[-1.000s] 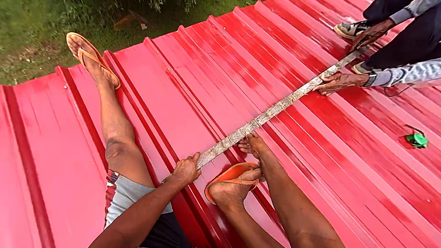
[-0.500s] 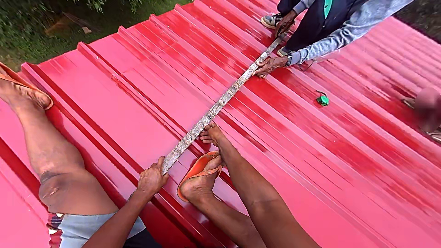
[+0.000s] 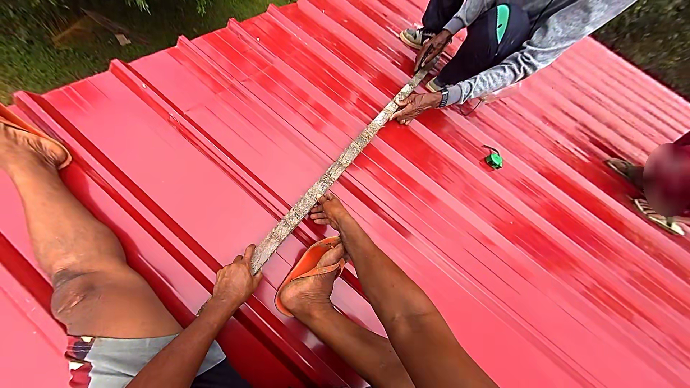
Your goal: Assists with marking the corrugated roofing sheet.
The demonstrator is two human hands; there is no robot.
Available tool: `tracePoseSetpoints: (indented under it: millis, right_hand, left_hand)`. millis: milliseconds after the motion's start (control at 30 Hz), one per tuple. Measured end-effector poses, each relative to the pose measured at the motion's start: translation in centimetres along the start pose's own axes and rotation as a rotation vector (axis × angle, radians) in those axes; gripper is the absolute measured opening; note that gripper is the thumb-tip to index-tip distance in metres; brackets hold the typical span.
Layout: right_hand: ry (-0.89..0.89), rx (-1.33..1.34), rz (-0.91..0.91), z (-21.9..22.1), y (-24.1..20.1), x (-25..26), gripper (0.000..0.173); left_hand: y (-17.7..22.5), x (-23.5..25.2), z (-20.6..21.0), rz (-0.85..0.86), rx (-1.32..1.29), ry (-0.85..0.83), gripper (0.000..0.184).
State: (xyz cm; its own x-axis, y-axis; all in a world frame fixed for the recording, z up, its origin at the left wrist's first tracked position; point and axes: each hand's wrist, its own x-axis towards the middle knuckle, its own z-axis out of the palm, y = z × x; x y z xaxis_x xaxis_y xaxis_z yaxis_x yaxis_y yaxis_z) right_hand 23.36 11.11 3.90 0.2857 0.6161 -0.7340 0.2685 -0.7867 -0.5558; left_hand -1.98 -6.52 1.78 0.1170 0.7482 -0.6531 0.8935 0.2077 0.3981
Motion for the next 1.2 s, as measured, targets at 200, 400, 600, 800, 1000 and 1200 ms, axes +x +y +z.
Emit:
tracePoseSetpoints:
  millis: [200, 400, 600, 800, 1000, 1200]
  right_hand:
    - [-0.001, 0.002, 0.001, 0.0, 0.0, 0.1, 0.039]
    - [0.001, 0.005, 0.003, -0.1, 0.2, 0.6, 0.038]
    - [0.002, -0.018, -0.010, -0.1, 0.2, 0.4, 0.040]
    - [0.012, -0.052, -0.028, -0.3, 0.1, 0.5, 0.040]
    - [0.032, -0.123, -0.077, -0.1, 0.7, 0.6, 0.042]
    - [0.035, -0.199, -0.094, -1.3, 0.8, 0.5, 0.042]
  left_hand:
    - [-0.1, 0.1, 0.0, 0.006, 0.005, -0.001, 0.074]
    - [-0.1, 0.1, 0.1, 0.008, 0.001, 0.001, 0.075]
    - [-0.1, 0.0, 0.0, 0.002, 0.002, -0.002, 0.074]
    - [-0.1, 0.1, -0.1, 0.003, -0.001, -0.010, 0.075]
    - [-0.2, 0.1, 0.1, 0.013, -0.016, -0.021, 0.075]
    - [-0.1, 0.2, 0.0, 0.010, -0.013, -0.023, 0.075]
